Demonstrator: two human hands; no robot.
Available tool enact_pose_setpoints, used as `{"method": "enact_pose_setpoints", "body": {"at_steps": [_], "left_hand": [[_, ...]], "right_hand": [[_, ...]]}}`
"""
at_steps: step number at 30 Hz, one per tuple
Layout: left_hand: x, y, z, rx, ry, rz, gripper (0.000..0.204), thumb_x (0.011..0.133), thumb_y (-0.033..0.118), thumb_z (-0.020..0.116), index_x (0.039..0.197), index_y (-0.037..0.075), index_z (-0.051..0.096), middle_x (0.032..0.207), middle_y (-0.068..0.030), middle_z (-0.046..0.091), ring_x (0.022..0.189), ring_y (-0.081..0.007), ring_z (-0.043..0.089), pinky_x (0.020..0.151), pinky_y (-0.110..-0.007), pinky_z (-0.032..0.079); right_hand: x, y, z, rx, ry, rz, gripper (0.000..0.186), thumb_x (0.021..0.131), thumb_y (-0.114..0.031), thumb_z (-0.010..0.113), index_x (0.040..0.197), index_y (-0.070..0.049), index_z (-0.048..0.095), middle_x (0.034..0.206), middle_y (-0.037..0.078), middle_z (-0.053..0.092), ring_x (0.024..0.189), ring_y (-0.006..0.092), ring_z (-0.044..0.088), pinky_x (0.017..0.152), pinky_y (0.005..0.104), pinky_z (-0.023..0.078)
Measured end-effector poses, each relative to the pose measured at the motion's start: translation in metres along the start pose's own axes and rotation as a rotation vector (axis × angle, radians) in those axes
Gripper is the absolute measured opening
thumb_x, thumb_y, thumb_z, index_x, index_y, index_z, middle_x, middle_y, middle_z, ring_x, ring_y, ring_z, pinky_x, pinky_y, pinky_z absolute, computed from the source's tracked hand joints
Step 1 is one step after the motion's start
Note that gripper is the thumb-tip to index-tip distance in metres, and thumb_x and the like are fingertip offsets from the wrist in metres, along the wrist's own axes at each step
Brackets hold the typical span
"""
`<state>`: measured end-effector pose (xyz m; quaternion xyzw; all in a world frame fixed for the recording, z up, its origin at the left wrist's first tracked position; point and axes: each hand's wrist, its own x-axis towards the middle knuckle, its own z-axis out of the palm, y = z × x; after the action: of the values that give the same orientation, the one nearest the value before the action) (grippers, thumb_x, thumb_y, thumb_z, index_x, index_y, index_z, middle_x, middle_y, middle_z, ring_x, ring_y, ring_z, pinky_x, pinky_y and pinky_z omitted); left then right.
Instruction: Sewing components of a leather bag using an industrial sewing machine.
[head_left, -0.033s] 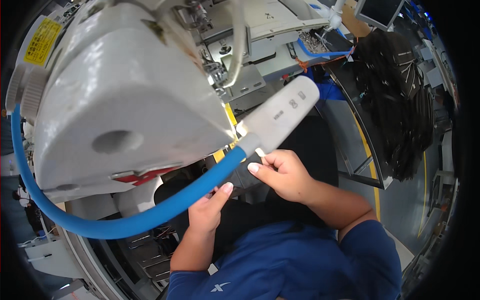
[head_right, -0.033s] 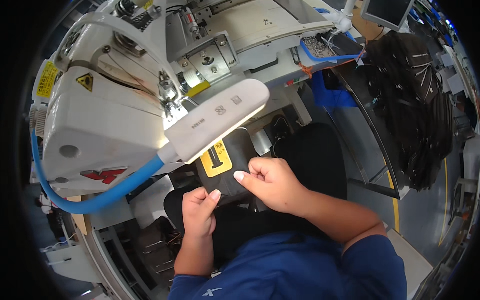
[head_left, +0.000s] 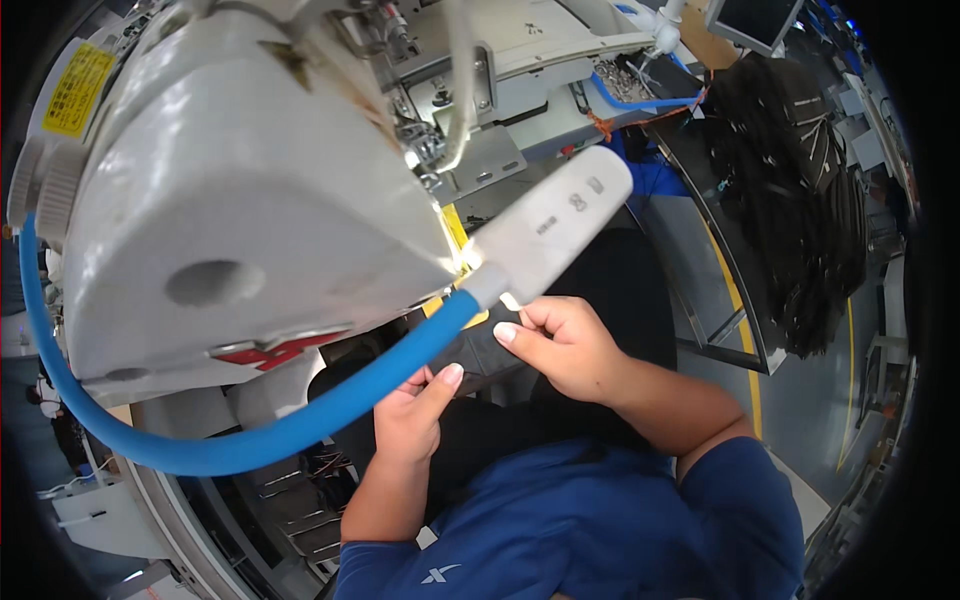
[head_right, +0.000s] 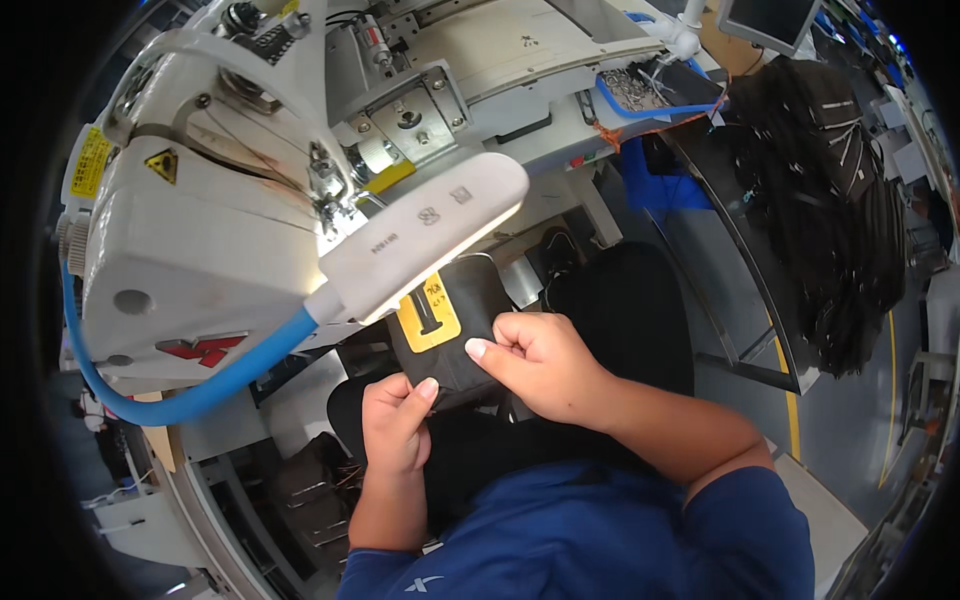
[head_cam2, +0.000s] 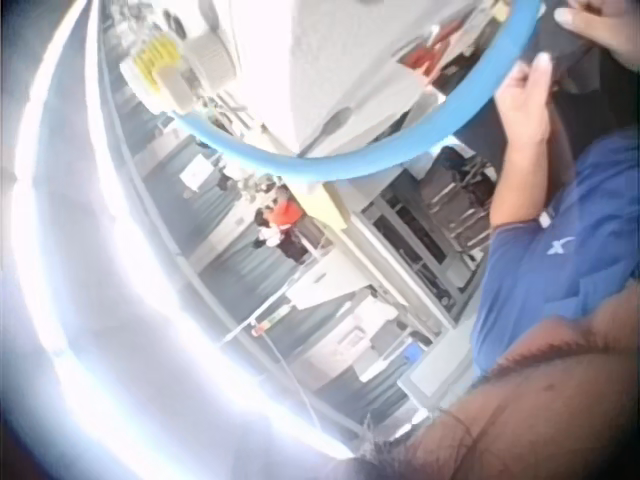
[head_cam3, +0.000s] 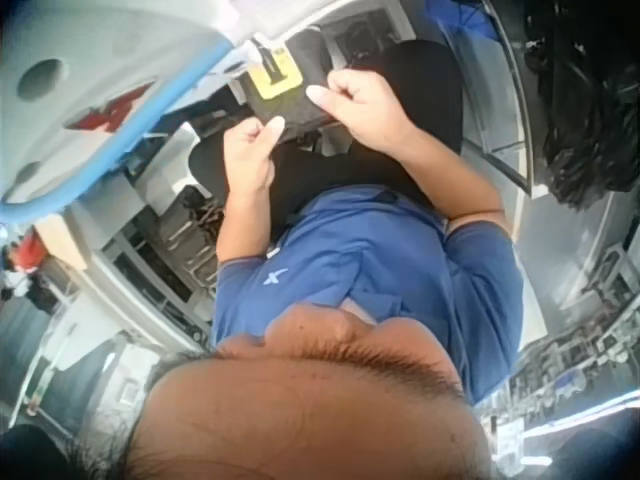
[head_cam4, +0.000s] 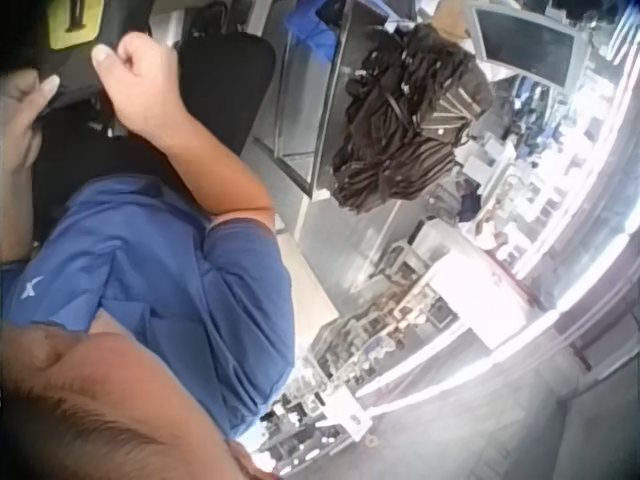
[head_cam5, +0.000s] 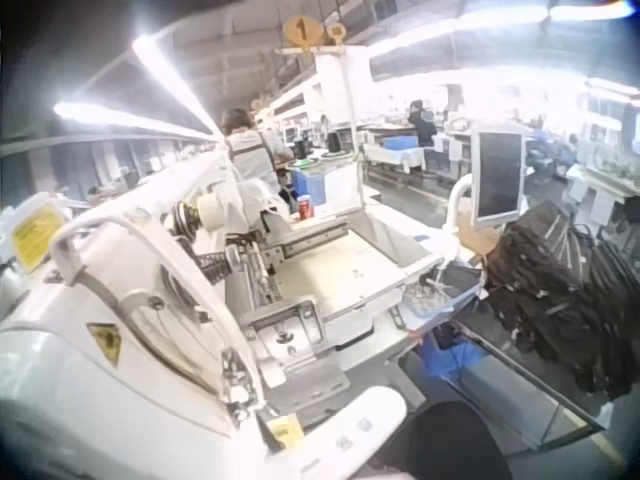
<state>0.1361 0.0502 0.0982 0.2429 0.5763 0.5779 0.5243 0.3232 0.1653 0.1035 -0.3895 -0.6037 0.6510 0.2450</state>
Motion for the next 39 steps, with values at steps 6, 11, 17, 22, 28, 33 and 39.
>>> {"method": "enact_pose_setpoints", "body": {"at_steps": [6, 11, 17, 22, 28, 33, 39], "left_hand": [[-0.002, 0.009, 0.000, -0.020, -0.108, 0.043, 0.013, 0.088, 0.000, 0.071, 0.076, 0.000, 0.066, 0.075, -0.0008, 0.065, 0.067, -0.0054, 0.052, 0.066, -0.023, 0.041], [0.000, 0.007, 0.003, -0.038, -0.111, 0.063, 0.018, 0.089, -0.005, 0.070, 0.073, 0.001, 0.063, 0.075, 0.0022, 0.061, 0.067, -0.0030, 0.047, 0.063, -0.021, 0.036], [-0.001, 0.005, -0.005, -0.045, -0.158, 0.048, 0.018, 0.090, -0.002, 0.070, 0.075, 0.001, 0.062, 0.080, 0.0012, 0.062, 0.071, -0.0038, 0.048, 0.065, -0.022, 0.037], [-0.008, 0.000, -0.009, 0.331, -0.080, 0.186, 0.030, 0.083, 0.009, 0.082, 0.073, 0.005, 0.054, 0.079, -0.0031, 0.059, 0.073, -0.0102, 0.052, 0.065, -0.025, 0.040], [0.004, -0.007, -0.009, 1.021, 0.048, 1.173, 0.034, 0.072, 0.023, 0.092, 0.092, 0.008, 0.069, 0.077, -0.0026, 0.055, 0.070, -0.0220, 0.053, 0.069, -0.037, 0.045], [0.004, -0.004, -0.011, 1.036, 0.054, 1.198, 0.029, 0.071, 0.021, 0.091, 0.091, 0.011, 0.074, 0.081, -0.0006, 0.056, 0.071, -0.0213, 0.053, 0.072, -0.038, 0.044], [0.008, -0.002, -0.013, 1.074, 0.024, 1.282, 0.023, 0.073, 0.014, 0.087, 0.083, 0.010, 0.067, 0.076, -0.0029, 0.054, 0.070, -0.0234, 0.052, 0.072, -0.038, 0.043]], "right_hand": [[0.002, -0.007, -0.007, 0.046, -0.043, -0.059, 0.045, 0.099, -0.022, 0.068, 0.064, -0.004, 0.045, 0.052, -0.001, 0.045, 0.053, 0.0038, 0.036, 0.045, 0.0299, 0.031], [0.002, -0.005, -0.010, 0.027, -0.062, -0.037, 0.042, 0.098, -0.018, 0.068, 0.064, -0.006, 0.048, 0.058, -0.003, 0.045, 0.057, 0.0038, 0.035, 0.049, 0.0284, 0.031], [0.002, -0.005, -0.008, 0.030, -0.014, -0.049, 0.043, 0.097, -0.023, 0.069, 0.063, -0.003, 0.051, 0.052, 0.000, 0.047, 0.051, 0.0041, 0.039, 0.045, 0.0294, 0.033], [-0.011, -0.007, -0.010, -0.172, -0.021, -0.135, 0.044, 0.097, -0.026, 0.070, 0.063, -0.003, 0.055, 0.053, 0.002, 0.050, 0.051, 0.0045, 0.042, 0.046, 0.0286, 0.034], [-0.014, -0.005, -0.005, -0.011, -0.054, -0.078, 0.045, 0.099, -0.022, 0.066, 0.062, -0.004, 0.048, 0.054, 0.000, 0.046, 0.053, 0.0048, 0.039, 0.047, 0.0300, 0.035], [-0.014, -0.005, -0.007, 0.069, -0.081, -0.078, 0.044, 0.099, -0.020, 0.064, 0.062, -0.004, 0.047, 0.055, 0.000, 0.046, 0.054, 0.0050, 0.038, 0.048, 0.0308, 0.035], [-0.013, -0.003, -0.007, 0.104, -0.107, -0.046, 0.044, 0.100, -0.016, 0.062, 0.061, -0.005, 0.044, 0.057, -0.003, 0.041, 0.058, 0.0042, 0.033, 0.050, 0.0292, 0.031]]}}
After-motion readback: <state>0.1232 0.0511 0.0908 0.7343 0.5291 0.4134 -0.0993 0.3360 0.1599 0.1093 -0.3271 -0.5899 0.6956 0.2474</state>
